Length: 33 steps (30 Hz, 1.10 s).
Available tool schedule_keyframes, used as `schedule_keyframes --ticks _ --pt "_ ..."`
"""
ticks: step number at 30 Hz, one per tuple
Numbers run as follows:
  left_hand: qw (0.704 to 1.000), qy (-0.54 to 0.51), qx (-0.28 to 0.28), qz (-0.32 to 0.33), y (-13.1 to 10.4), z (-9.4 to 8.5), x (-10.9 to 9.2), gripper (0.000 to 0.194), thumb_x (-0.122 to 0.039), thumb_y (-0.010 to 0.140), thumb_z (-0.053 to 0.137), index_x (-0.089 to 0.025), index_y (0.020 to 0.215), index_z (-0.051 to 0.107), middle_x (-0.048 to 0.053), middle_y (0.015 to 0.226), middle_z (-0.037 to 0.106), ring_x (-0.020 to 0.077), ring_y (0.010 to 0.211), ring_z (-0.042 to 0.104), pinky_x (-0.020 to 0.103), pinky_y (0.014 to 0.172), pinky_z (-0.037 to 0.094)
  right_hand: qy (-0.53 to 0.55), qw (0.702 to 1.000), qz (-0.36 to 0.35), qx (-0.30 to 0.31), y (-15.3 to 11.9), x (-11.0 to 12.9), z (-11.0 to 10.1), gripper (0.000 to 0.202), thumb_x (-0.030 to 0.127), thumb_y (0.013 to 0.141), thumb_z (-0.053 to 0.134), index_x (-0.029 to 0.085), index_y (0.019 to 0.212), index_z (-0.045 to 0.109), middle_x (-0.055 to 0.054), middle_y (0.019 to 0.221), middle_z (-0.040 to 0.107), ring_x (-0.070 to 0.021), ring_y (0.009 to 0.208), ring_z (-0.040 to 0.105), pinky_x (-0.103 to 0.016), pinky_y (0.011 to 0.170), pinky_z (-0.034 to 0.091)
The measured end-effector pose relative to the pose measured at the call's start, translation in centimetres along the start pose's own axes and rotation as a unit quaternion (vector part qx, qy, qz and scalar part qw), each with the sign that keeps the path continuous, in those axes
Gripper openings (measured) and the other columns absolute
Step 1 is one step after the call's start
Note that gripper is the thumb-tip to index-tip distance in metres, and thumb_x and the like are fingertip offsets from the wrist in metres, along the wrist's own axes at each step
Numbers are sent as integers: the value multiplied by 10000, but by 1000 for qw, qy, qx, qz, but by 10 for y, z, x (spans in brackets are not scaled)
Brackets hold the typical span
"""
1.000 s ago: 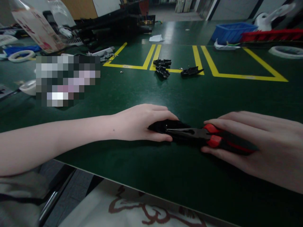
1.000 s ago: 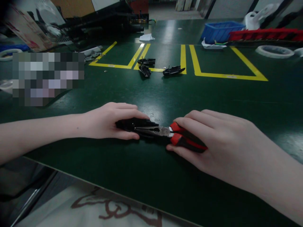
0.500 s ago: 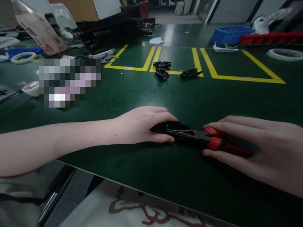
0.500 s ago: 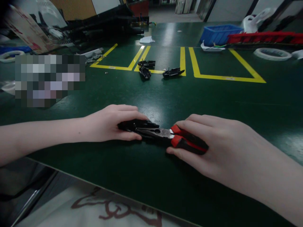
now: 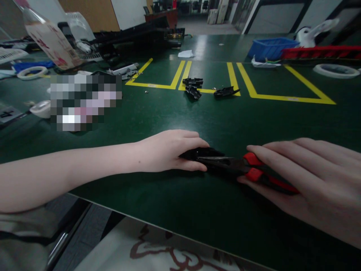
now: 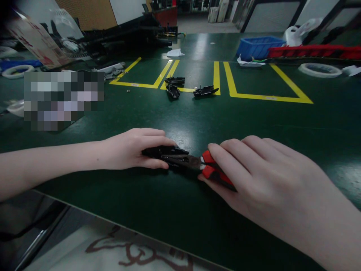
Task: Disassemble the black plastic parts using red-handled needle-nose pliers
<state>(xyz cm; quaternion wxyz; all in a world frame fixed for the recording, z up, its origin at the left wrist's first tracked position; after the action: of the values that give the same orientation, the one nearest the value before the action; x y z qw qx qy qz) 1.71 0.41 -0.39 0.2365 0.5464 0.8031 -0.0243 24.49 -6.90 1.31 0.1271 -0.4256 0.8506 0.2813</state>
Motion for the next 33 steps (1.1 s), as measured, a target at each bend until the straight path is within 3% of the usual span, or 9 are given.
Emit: schedule_keyframes --ticks 3,8,19,23,28,33 --pt "1000 -26 -8 -13 0 0 -1 358 -328 911 700 -102 1183 648 60 984 683 163 891 648 243 765 482 27 999 23 -2 2 0 2 228 317 945 578 118 1048 615 -102 901 651 -219 746 554 -352 633 443" --pt "998 -46 -20 -35 1 -1 -2 332 -294 887 725 -119 1158 644 49 1005 687 151 898 649 230 787 487 118 987 97 45 -1 -1 8 264 392 979 450 178 1055 586 -101 894 654 -219 687 611 -353 533 477" --pt "999 0 -14 -34 1 1 -3 358 -363 920 683 -100 1161 650 77 989 680 191 901 656 268 765 492 241 956 151 68 0 -10 12 306 536 925 499 267 999 626 -31 787 666 -209 576 642 -336 433 507" --pt "1000 8 -15 -16 1 2 -3 373 -400 935 658 -100 1157 657 76 966 675 192 886 651 267 751 485 181 975 123 49 3 -9 10 264 475 919 502 233 953 601 -51 769 644 -217 590 627 -341 457 490" --pt "1000 9 -8 -11 2 2 -1 380 -417 938 651 -105 1155 657 78 965 675 193 886 647 269 748 482 88 990 83 67 5 -4 6 198 324 917 454 176 967 576 -100 816 629 -257 690 618 -389 569 503" --pt "1000 19 1 -12 2 2 -1 384 -428 945 638 -111 1162 654 83 971 681 199 899 652 275 760 489 23 998 27 44 8 -5 3 144 255 897 470 159 943 567 -94 795 601 -235 675 587 -356 568 481"
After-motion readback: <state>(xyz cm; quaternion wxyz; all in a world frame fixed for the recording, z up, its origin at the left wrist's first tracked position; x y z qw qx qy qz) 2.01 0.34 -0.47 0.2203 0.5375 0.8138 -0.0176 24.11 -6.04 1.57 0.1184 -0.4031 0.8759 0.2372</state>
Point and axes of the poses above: each hand's wrist, its own y-axis towards the middle knuckle, its own z-axis out of the palm, x = y × z, the point moved 3 cm from there along y, towards the middle knuckle
